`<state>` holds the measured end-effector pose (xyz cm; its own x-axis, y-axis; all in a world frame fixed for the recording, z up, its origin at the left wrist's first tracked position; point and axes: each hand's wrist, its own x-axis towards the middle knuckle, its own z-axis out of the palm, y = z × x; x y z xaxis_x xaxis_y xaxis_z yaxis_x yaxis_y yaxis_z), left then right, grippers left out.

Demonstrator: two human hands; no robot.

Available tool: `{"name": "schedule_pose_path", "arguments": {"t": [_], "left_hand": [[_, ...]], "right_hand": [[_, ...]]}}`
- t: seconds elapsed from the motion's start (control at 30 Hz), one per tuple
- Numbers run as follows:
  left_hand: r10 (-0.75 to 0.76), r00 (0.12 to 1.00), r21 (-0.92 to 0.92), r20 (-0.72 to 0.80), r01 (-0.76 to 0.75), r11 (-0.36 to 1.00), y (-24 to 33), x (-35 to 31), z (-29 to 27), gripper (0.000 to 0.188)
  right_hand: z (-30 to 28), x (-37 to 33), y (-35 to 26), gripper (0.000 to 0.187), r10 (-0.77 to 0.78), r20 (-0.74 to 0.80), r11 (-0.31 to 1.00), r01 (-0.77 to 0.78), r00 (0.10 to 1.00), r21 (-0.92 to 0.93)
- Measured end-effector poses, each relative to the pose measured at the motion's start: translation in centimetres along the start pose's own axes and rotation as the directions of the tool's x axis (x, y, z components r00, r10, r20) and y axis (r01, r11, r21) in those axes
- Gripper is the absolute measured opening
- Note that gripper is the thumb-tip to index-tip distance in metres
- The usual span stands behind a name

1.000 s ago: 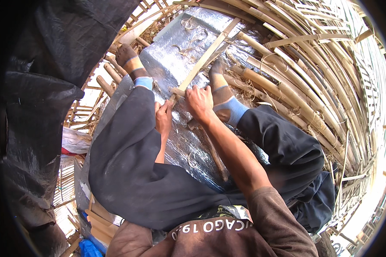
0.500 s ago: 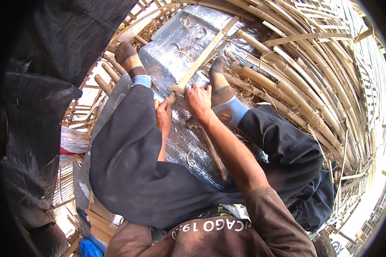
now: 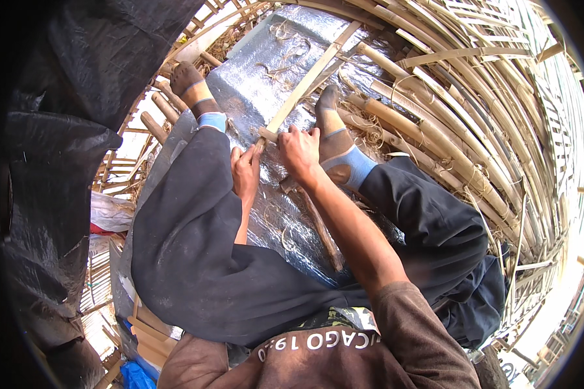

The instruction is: The person uses a hammer to drive small pins or nails into a bamboo frame and then uses a large knife to shave or trim a bamboo strip while holding it against their forearm.

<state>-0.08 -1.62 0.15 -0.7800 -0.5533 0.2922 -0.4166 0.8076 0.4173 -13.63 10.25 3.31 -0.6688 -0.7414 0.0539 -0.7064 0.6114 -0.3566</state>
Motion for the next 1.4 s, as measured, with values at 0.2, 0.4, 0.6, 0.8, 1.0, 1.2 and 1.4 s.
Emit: {"name": "schedule_pose_path", "arguments": {"t": [0.2,0.4,0.6,0.8,1.0,1.2,1.4], "left_hand": [[0.006,1.0,-0.012,-0.031,-0.006,1.0,-0.8,-0.3,0.9,0.026],[-0.022,0.999,-0.024,0.03,0.022,0.999,-0.8,-0.1,1.0,0.028],[-0.143,0.981,-0.021,0.131,0.147,0.989,0.0,-1.3,-1.7,0.03],[-0.211,0.975,0.017,0.073,0.211,0.977,-1.7,-7.3,-7.2,0.03],[-0.341,0.939,0.061,0.037,0.339,0.939,-2.3,-14.8,-10.1,0.029],[-0.436,0.9,0.098,-0.014,0.435,0.895,-2.1,-17.3,-12.5,0.029],[-0.448,0.894,0.101,-0.017,0.448,0.888,-2.4,-17.1,-12.2,0.028]], "right_hand": [[0.2,-0.3,0.3,0.012,-0.013,-0.033,1.0,0.013,0.999,0.015],[0.0,-0.7,0.6,0.01,0.004,-0.038,0.998,-0.002,0.999,0.055],[-0.9,-1.8,0.1,0.033,-0.022,-0.071,0.996,0.029,0.997,0.09],[-2.0,-4.4,1.7,0.033,-0.176,-0.341,0.884,0.301,0.923,0.358],[-2.1,-6.8,5.5,0.029,-0.352,-0.297,0.883,0.42,0.888,0.209],[-3.8,-6.4,4.0,0.025,-0.286,-0.18,0.872,0.334,0.941,0.358],[-3.8,-6.6,4.5,0.024,-0.28,-0.142,0.865,0.314,0.949,0.392]]}}
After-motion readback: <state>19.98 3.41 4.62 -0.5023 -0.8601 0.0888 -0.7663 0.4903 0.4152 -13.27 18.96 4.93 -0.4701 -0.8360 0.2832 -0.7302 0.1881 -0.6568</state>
